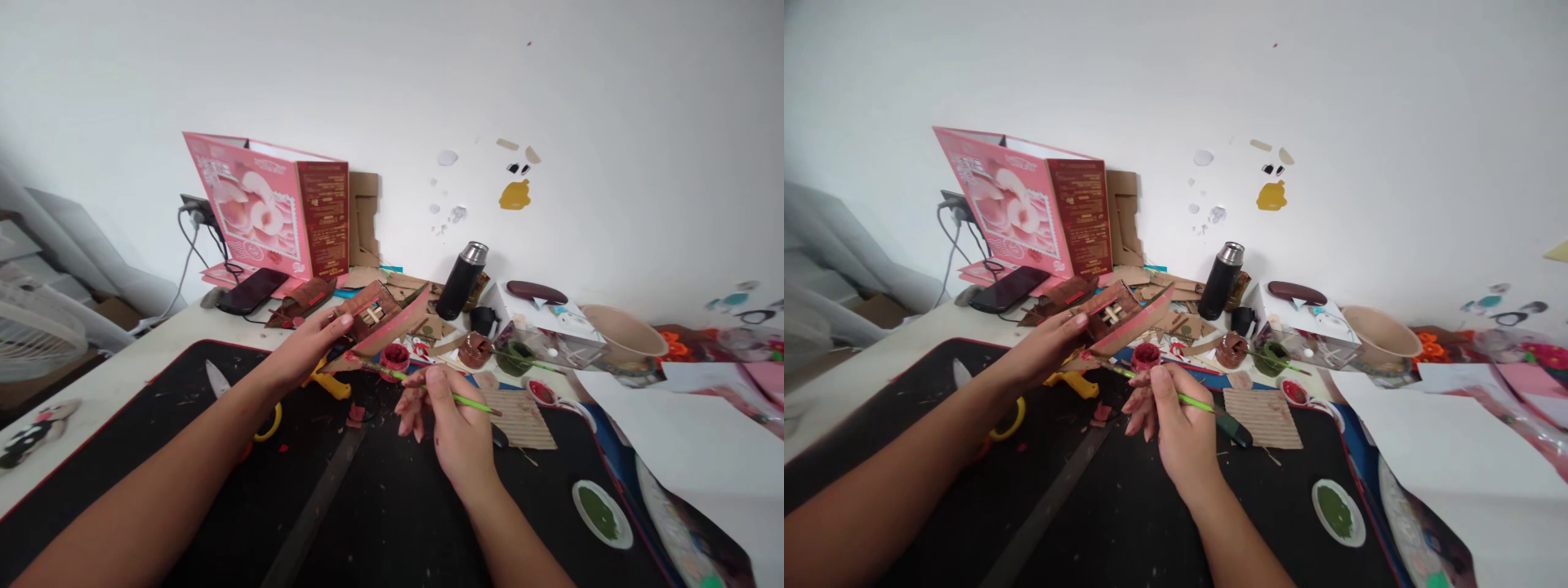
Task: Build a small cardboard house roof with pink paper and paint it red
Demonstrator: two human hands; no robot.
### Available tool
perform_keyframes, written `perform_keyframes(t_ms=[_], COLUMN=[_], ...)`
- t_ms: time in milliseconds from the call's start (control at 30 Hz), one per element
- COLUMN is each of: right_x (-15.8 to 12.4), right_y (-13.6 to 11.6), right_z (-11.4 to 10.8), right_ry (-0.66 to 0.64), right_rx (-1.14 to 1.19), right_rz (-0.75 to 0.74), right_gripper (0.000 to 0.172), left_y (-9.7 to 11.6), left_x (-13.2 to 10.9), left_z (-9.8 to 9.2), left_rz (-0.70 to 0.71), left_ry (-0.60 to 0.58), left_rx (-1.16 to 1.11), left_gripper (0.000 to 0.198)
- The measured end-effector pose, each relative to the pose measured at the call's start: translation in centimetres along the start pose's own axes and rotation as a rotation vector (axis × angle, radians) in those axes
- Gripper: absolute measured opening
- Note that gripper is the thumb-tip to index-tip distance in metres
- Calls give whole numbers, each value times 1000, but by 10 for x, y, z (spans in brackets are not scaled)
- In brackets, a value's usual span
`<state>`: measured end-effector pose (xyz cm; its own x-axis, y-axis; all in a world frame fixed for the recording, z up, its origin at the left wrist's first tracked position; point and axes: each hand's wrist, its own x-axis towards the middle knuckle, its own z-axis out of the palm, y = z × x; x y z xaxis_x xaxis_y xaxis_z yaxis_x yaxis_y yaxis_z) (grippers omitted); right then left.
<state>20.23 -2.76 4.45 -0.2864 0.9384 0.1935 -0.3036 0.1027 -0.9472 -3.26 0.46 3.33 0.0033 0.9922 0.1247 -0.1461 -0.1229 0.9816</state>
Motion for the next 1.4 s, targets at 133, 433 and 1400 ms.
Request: perform_keyframes(t_ms=[133,433,1400], right_x=[1,6,4], right_y=[-1,0,-3], right_z=[-1,-13,-6], right_ry=[37,137,73], right_rx=[-12,13,-34], right_rz=[-26,-101,-68], right_gripper=[51,43,50], left_y=[2,2,1], left_x=[-1,0,0], left_z=[1,-1,-1], left_rz=[-1,3,-7], left_ry=[-12,16,19], left_rx=[7,12,-9], left_gripper=[69,63,59])
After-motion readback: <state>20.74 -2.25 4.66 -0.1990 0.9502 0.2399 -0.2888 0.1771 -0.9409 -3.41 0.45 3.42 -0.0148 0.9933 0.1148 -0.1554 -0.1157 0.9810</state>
